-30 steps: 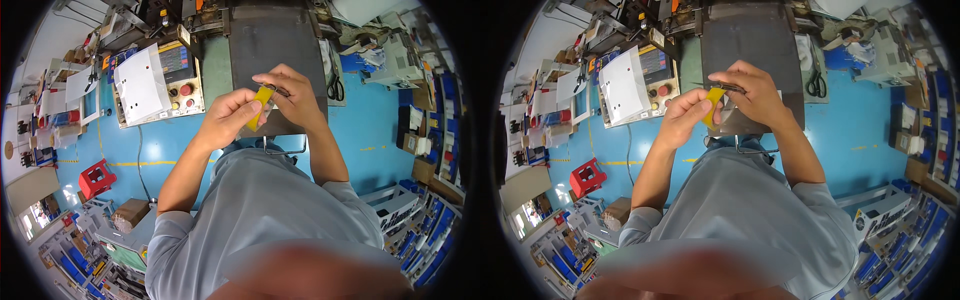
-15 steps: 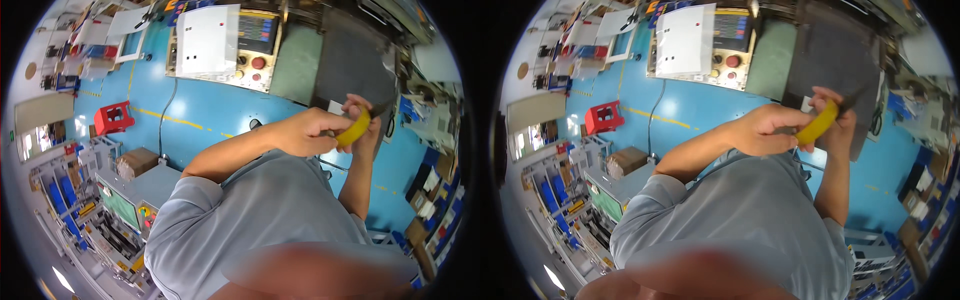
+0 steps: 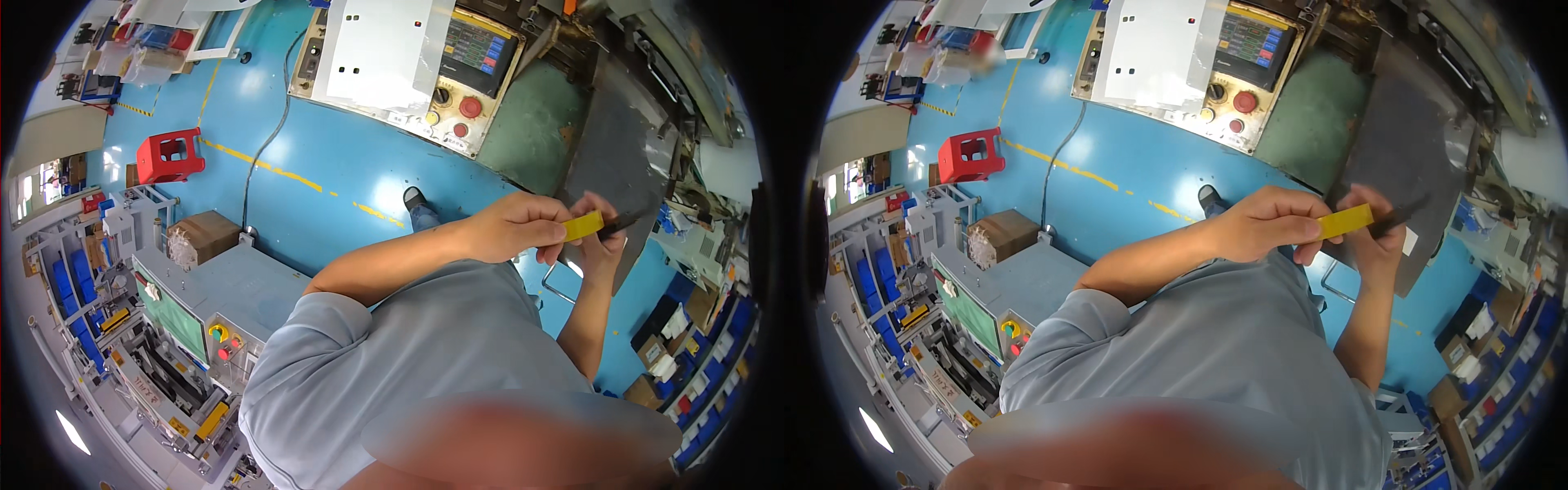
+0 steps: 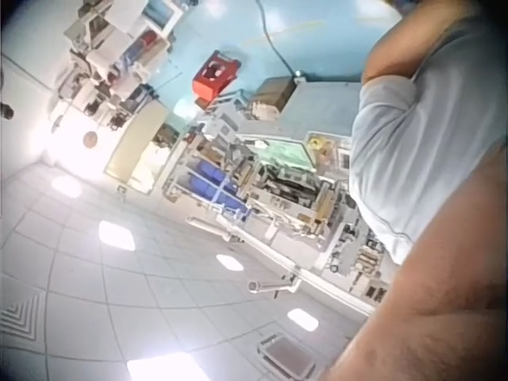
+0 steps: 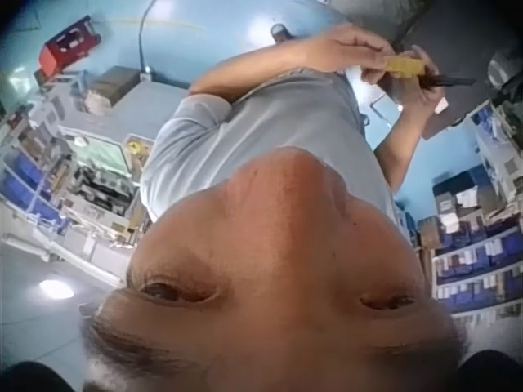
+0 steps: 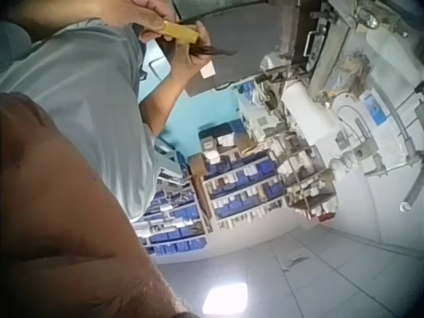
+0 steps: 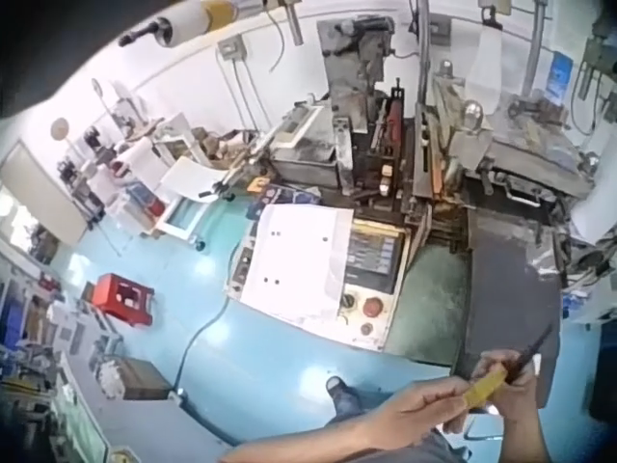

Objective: Applying yellow tape and clear protective film to a machine component on a production floor.

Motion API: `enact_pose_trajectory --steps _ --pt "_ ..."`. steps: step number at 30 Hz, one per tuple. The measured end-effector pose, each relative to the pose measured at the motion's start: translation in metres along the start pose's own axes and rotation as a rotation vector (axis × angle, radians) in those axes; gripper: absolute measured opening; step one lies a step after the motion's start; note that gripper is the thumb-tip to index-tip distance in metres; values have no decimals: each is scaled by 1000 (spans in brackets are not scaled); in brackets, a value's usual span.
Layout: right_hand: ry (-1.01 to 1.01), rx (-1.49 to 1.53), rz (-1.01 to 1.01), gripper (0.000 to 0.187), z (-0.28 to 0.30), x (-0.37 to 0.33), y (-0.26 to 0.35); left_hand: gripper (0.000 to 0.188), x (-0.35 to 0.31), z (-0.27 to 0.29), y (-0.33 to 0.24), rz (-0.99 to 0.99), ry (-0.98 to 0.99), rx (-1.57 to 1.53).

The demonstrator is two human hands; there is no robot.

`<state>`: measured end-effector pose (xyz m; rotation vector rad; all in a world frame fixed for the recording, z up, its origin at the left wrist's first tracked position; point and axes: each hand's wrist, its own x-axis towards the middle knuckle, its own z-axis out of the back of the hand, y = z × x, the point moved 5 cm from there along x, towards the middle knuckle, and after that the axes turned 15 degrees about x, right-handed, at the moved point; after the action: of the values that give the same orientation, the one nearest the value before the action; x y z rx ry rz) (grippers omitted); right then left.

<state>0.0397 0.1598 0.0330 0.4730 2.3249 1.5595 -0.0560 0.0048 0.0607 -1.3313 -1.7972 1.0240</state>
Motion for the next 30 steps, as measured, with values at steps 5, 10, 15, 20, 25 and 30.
enact_pose_trajectory --steps 5,10,15,20,25,30 --pt "173 231 -34 36 -14 -6 -24 23 -23 45 1 70 -31 -13" --pt "204 -261 -251 36 -67 7 -34 23 -41 81 7 267 62 306" --pt "198 -101 -249 40 -96 22 -52 23 -54 121 6 240 83 137" --pt "266 -71 -365 34 -124 43 -70 19 -65 158 13 174 118 29" --pt "237 -291 -575 15 -145 60 -80 22 -60 176 -4 2 65 577" --pt "209 -113 -512 15 -152 71 -76 17 -61 189 -7 50 101 305"
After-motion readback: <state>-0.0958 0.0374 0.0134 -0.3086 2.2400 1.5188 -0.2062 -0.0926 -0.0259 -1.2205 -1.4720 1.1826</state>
